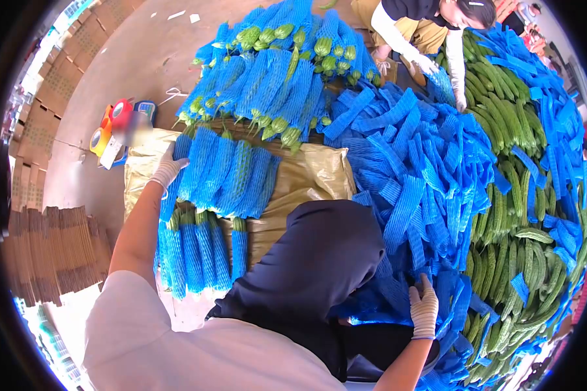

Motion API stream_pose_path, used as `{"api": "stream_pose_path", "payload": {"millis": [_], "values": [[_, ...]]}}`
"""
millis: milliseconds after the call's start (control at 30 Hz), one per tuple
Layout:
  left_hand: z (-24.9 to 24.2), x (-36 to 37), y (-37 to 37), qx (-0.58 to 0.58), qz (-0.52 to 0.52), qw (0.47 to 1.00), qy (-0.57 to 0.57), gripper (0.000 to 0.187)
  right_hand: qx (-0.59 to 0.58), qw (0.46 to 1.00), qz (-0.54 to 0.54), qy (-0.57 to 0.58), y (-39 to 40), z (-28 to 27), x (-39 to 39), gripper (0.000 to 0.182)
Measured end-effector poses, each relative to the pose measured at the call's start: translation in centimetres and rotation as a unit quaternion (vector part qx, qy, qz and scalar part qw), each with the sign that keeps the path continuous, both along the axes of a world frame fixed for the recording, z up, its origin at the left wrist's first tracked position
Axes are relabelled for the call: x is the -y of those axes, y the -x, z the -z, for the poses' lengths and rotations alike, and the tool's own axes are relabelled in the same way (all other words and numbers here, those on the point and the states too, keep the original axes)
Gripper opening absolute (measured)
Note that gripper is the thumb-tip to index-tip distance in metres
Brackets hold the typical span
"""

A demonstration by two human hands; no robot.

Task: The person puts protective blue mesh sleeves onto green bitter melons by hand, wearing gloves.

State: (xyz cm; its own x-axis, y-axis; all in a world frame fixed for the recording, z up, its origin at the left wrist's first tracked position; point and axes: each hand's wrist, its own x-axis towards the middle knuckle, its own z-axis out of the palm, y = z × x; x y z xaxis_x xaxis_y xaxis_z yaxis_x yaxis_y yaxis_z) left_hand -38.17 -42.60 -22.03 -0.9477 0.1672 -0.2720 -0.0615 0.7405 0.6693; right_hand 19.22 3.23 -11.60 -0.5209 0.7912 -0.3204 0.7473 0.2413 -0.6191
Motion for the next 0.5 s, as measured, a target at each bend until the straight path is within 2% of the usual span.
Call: {"api": "stream_pose_path", "payload": {"millis": [100,167,200,233,267,300,333,367,433,467,500], "values": [[-0.3,-3.2,0.0,-0.026,0.030,0.999,0.021,0.087,-0.001,1.000,-0.009,-0.029,-0.3,0.8,-0.3,0.046],[-0.8,-6.4,-2.1,-0.185,0.035,0.967,0.175,0.084,0.040,0.998,-0.029,-0.049,0.6,0.2,0.2,0.048],[-0.4,-7.2,-2.5,-0.166,0.037,0.966,0.195,0.083,0.064,0.992,-0.064,-0.088,1.4,-0.5,0.6,0.049],[0.6,-7.7,-2.9,-0.129,0.047,0.959,0.247,0.083,0.046,0.985,-0.099,-0.131,1.5,-0.1,0.5,0.048],[3.6,-6.9,-2.5,-0.101,0.091,0.951,0.277,0.082,0.074,0.989,-0.091,-0.094,2.1,-0.5,0.7,0.047],[4.5,-7.2,-2.6,-0.087,0.106,0.936,0.323,0.083,0.128,0.982,-0.109,-0.084,3.9,-2.5,1.2,0.047],[7.9,-6.0,-1.7,-0.151,0.108,0.920,0.345,0.084,0.074,0.988,-0.112,-0.072,3.3,-1.0,0.7,0.047],[3.9,-8.3,-3.0,-0.088,0.078,0.924,0.363,0.086,0.075,0.990,-0.110,-0.045,4.3,-1.6,0.8,0.047],[6.2,-8.3,-1.1,-0.239,0.105,0.892,0.368,0.087,0.107,0.982,-0.142,-0.059,6.7,-2.5,0.8,0.046],[3.6,-10.8,-2.0,-0.222,0.126,0.909,0.330,0.084,0.074,0.976,-0.158,-0.131,7.4,-1.4,0.7,0.045],[0.0,-12.9,-3.0,-0.204,0.146,0.923,0.291,0.081,0.064,0.976,-0.158,-0.137,9.1,-2.0,0.8,0.044]]}}
